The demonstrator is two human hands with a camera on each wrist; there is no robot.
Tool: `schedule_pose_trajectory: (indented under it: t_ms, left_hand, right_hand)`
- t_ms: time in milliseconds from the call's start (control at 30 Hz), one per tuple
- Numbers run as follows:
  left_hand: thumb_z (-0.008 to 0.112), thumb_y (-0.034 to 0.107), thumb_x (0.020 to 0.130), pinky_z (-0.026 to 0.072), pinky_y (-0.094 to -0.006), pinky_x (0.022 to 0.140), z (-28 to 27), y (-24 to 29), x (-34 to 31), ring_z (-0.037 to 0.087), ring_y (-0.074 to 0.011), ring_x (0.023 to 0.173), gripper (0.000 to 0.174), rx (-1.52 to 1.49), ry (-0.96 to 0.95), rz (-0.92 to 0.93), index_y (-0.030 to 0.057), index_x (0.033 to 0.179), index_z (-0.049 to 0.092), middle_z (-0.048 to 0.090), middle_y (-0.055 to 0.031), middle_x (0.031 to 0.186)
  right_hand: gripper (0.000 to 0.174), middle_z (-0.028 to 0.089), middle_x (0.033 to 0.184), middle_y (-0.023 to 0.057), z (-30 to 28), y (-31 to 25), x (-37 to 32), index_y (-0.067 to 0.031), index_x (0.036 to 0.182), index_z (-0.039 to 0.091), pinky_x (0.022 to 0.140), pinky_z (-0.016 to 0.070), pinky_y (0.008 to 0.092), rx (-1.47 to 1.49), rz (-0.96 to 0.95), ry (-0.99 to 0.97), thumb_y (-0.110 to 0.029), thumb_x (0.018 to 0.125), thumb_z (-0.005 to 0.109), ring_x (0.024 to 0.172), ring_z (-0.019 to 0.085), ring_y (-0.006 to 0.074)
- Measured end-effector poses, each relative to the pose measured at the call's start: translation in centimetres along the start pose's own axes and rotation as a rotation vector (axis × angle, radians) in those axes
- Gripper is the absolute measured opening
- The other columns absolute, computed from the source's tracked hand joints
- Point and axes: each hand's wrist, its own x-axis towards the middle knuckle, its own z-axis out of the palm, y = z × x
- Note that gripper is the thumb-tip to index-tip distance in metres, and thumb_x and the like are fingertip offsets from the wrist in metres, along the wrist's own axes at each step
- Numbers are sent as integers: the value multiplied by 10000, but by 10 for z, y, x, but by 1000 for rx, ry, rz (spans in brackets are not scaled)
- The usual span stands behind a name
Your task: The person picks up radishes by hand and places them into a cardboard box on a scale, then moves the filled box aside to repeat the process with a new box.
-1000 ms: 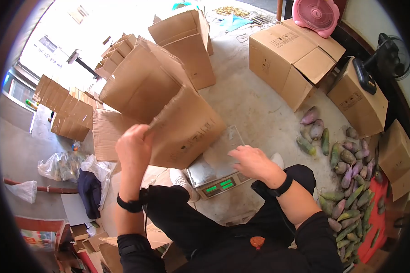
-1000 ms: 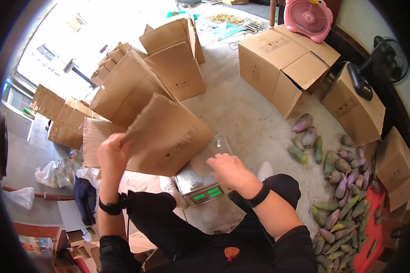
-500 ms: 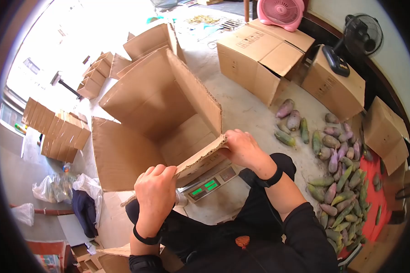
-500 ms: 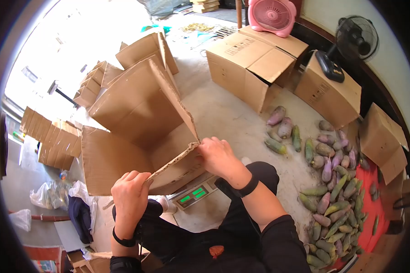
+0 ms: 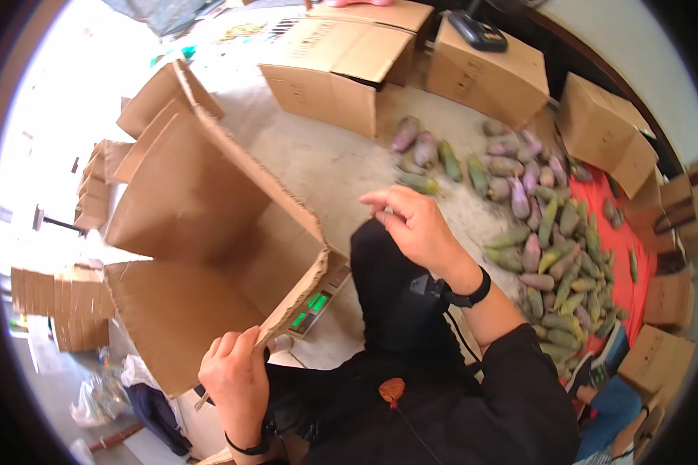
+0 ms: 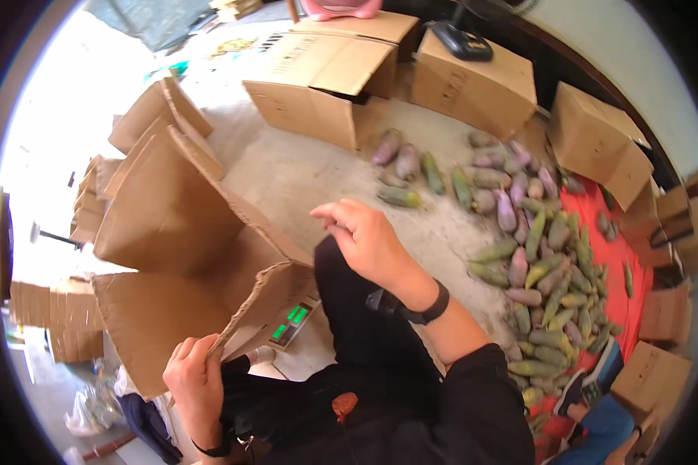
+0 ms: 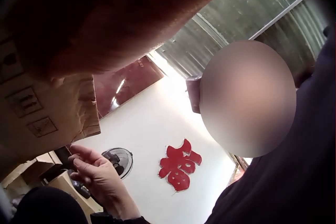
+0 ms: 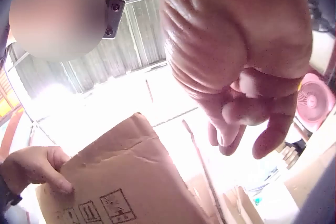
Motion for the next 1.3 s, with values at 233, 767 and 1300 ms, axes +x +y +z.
schedule_pose_trajectory:
  t_ms: [233,767,1300]
  left_hand:
    - [604,51,770,463,-379,693,8,-2,-7,590,-306,793,185,-5,-14,13,39,952,641,621,-118,851]
    - [592,97,869,473,-358,716,25,-13,-11,612,-306,807,208,-5,29,-12,-7,1049,606,624,-153,894]
    - [603,184,889,477,-336,739,30,-11,-9,619,-236,800,264,-15,34,-153,-20,1055,617,661,-139,917]
  right_hand:
    - [489,565,1117,142,-40,94,-66,-65,1153,566,955,402,394,-458,116,185,72,684,540,1123,475,359]
    - [225,653,930,185,-73,235,-412,-62,845,693,789,492,413,-546,1282,-249,-120,667,568,917,613,346]
    - [403,650,906,124,-22,221,-433,-34,1218,552,595,487,333,42,1628,-97,-136,831,595,697,591,193]
